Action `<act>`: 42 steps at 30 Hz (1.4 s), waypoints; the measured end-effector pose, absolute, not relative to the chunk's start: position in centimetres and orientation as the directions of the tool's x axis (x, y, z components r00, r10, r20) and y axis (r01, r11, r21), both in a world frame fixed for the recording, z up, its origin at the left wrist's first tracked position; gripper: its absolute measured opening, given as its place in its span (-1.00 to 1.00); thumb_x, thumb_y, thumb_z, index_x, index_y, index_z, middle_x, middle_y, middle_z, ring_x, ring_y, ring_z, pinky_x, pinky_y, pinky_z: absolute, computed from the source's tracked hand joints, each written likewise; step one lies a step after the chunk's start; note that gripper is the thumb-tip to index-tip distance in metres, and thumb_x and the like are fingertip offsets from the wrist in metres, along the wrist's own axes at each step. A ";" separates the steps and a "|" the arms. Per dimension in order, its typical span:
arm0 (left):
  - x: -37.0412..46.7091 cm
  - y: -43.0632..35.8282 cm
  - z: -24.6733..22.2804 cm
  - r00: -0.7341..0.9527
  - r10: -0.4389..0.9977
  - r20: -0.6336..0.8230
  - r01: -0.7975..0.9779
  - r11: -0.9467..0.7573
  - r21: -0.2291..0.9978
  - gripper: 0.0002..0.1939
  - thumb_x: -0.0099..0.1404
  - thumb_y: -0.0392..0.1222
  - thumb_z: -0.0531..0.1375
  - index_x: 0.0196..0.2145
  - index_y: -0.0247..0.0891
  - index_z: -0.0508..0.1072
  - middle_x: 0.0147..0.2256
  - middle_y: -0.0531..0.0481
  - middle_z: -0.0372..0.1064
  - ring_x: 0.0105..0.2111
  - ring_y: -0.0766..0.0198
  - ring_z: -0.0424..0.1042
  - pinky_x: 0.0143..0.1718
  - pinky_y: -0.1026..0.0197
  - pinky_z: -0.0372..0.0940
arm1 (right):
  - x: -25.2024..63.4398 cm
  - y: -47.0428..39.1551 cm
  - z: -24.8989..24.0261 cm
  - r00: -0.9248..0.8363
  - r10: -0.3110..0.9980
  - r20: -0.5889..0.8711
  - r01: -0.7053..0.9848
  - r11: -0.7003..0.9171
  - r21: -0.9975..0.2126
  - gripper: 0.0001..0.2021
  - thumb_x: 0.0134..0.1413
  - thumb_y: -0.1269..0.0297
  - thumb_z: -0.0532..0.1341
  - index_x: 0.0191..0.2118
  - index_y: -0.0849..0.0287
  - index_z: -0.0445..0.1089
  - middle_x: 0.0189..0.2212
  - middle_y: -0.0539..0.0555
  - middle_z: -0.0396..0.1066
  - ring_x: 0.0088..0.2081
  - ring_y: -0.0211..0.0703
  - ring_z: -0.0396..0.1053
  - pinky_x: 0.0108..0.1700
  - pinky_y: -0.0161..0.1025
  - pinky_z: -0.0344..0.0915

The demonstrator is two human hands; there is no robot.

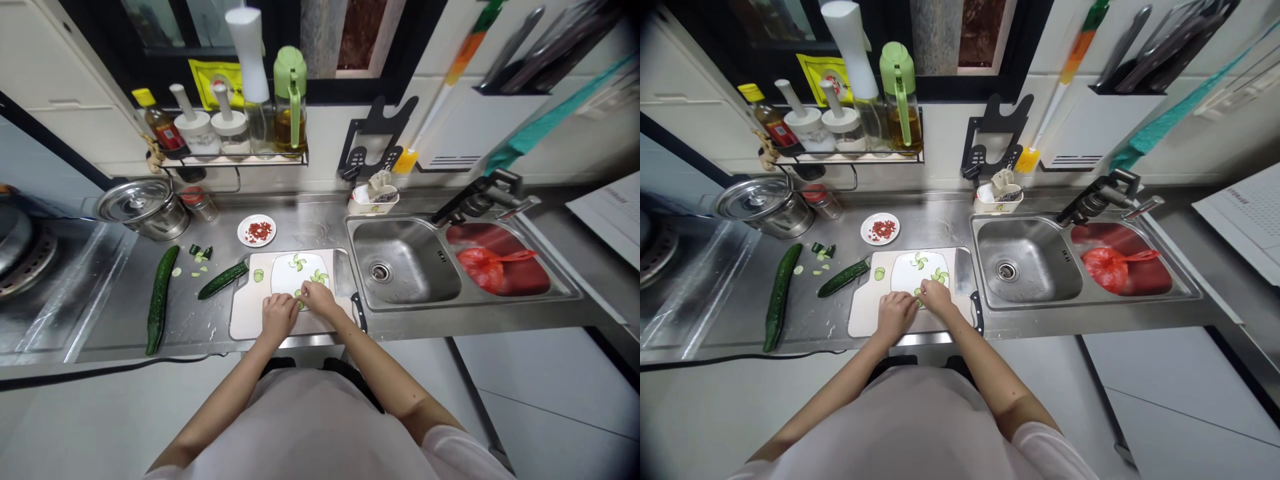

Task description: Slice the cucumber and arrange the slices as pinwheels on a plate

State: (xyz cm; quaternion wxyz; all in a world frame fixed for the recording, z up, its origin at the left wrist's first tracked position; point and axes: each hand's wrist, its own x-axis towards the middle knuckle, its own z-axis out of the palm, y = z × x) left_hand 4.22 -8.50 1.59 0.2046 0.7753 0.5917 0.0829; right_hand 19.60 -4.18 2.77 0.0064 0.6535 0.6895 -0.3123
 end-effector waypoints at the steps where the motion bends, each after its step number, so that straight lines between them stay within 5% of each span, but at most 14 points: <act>1: 4.1 -8.7 1.5 0.299 0.949 -0.105 0.878 -0.230 0.418 -0.66 0.43 -0.03 -0.02 -0.14 -0.09 0.53 -0.07 -0.12 0.44 -0.01 0.09 0.27 0.01 0.04 0.04 | 19.6 -4.2 2.8 -0.147 0.897 -0.418 0.905 -0.049 -0.423 -0.89 0.15 0.28 0.19 -0.21 0.13 0.41 -0.24 0.05 0.46 -0.21 -0.18 0.32 -0.33 -0.32 0.00; 13: 3.7 -9.2 1.0 0.341 0.938 -0.067 0.870 -0.288 0.401 -0.64 0.44 -0.04 -0.04 -0.07 -0.07 0.52 -0.03 -0.12 0.43 0.03 0.08 0.25 0.02 0.01 0.04 | 19.6 -4.3 3.0 -0.131 0.905 -0.404 0.914 -0.047 -0.402 -0.90 0.16 0.30 0.17 -0.22 0.14 0.40 -0.27 0.06 0.46 -0.24 -0.19 0.33 -0.34 -0.31 -0.01; 25: 3.6 -9.2 0.0 0.359 0.898 0.253 0.825 -0.432 0.363 -0.76 0.38 -0.13 0.09 -0.21 -0.14 0.57 -0.20 -0.09 0.49 -0.17 0.16 0.34 -0.14 0.06 0.07 | 19.6 -4.3 3.1 -0.122 0.897 -0.424 0.930 -0.046 -0.366 -0.90 0.18 0.31 0.16 -0.24 0.14 0.41 -0.26 0.06 0.47 -0.23 -0.18 0.34 -0.36 -0.31 -0.02; 36: 3.6 -8.9 0.4 0.203 0.960 0.193 0.810 -0.275 0.517 -0.82 0.32 -0.13 0.16 -0.22 -0.14 0.57 -0.21 -0.09 0.48 -0.14 0.13 0.36 -0.07 0.06 0.10 | 20.4 -4.3 3.7 -0.080 0.948 -0.308 0.891 -0.071 -0.448 -0.89 0.14 0.37 0.14 -0.30 0.15 0.42 -0.31 0.06 0.48 -0.29 -0.20 0.33 -0.37 -0.32 -0.02; 42: 0.9 -7.4 0.5 -0.118 0.984 0.134 0.778 0.008 0.628 -0.72 0.30 -0.09 0.14 -0.09 -0.20 0.51 -0.17 -0.12 0.46 -0.13 0.08 0.38 -0.05 0.07 0.17 | 22.7 -4.2 4.3 0.015 0.986 -0.166 0.791 -0.113 -0.602 -0.87 0.15 0.32 0.11 -0.34 0.14 0.40 -0.47 -0.01 0.41 -0.42 -0.24 0.27 -0.40 -0.35 0.01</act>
